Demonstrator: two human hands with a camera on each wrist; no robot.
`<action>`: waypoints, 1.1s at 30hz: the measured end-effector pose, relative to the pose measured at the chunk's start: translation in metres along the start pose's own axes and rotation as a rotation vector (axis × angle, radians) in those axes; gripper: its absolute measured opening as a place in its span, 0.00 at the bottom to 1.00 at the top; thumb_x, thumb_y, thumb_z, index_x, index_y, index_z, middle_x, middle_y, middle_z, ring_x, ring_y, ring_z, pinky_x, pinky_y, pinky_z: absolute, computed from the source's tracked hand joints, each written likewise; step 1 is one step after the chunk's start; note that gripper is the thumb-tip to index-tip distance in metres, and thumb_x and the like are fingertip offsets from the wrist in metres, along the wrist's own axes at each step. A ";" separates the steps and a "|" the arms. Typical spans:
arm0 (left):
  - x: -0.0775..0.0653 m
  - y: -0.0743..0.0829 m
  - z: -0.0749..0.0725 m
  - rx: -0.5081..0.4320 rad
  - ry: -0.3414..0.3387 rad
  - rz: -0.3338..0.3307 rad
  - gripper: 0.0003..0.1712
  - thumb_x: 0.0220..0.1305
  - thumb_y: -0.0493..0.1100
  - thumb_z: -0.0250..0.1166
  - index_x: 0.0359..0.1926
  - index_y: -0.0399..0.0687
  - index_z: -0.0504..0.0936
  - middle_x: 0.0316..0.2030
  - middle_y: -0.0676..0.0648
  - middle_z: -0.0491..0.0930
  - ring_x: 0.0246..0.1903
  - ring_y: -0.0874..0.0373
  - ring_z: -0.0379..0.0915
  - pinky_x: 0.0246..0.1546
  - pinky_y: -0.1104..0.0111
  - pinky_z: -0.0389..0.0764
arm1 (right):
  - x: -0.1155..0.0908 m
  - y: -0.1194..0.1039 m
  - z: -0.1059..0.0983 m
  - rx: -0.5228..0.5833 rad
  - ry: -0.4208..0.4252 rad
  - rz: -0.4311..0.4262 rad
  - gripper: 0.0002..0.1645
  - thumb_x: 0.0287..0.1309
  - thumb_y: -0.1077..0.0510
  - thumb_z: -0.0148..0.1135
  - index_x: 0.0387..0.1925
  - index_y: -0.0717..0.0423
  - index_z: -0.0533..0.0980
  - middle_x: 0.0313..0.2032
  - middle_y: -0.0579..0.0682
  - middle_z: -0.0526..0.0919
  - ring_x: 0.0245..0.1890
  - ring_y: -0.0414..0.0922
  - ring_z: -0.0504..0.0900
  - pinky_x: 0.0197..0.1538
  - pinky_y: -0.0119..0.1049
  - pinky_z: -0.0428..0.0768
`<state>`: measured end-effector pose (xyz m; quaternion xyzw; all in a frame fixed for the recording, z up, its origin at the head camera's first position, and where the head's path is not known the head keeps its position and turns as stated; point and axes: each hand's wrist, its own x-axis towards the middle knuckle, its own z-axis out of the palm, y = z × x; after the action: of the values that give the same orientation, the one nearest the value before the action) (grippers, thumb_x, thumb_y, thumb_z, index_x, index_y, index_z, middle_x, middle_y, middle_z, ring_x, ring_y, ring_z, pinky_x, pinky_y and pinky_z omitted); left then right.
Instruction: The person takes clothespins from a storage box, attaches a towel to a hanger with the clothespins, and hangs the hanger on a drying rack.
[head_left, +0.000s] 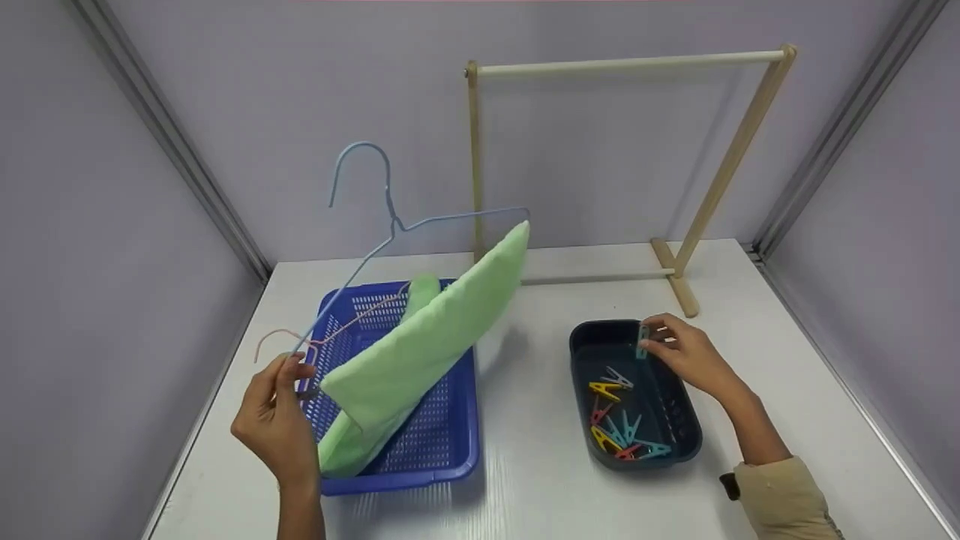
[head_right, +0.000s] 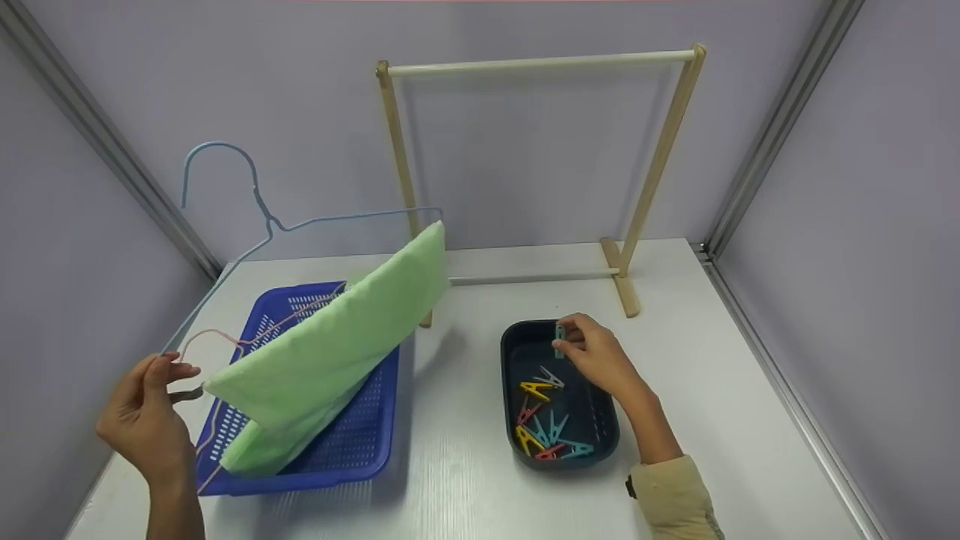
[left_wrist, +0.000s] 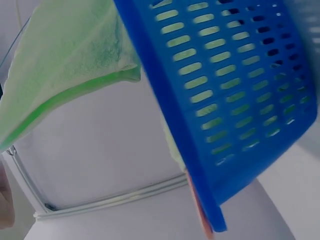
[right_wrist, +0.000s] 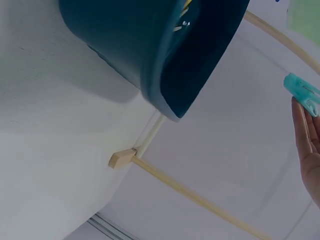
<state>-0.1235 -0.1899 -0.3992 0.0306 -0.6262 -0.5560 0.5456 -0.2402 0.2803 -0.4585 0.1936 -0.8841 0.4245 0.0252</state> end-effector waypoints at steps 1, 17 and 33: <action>0.000 0.001 0.002 -0.009 -0.012 -0.001 0.04 0.57 0.22 0.59 0.32 0.22 0.80 0.23 0.44 0.81 0.24 0.62 0.77 0.19 0.80 0.75 | 0.000 -0.001 -0.001 0.001 0.010 -0.005 0.20 0.61 0.56 0.58 0.50 0.65 0.70 0.45 0.59 0.75 0.46 0.54 0.76 0.48 0.46 0.76; -0.011 0.004 0.026 -0.109 -0.229 -0.024 0.07 0.61 0.25 0.56 0.36 0.27 0.80 0.26 0.40 0.80 0.27 0.59 0.78 0.20 0.76 0.77 | -0.004 -0.048 -0.017 0.098 0.311 -0.206 0.20 0.55 0.75 0.57 0.51 0.73 0.69 0.43 0.63 0.75 0.45 0.53 0.76 0.48 0.26 0.74; -0.024 -0.002 0.040 -0.143 -0.338 -0.045 0.07 0.59 0.25 0.57 0.35 0.29 0.81 0.23 0.40 0.79 0.26 0.60 0.78 0.18 0.73 0.77 | -0.001 -0.041 -0.028 0.483 0.444 -0.349 0.21 0.54 0.79 0.53 0.51 0.78 0.67 0.42 0.62 0.75 0.43 0.46 0.77 0.40 0.28 0.77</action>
<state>-0.1438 -0.1487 -0.4077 -0.0882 -0.6669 -0.6085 0.4210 -0.2279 0.2782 -0.4102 0.2448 -0.6852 0.6419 0.2420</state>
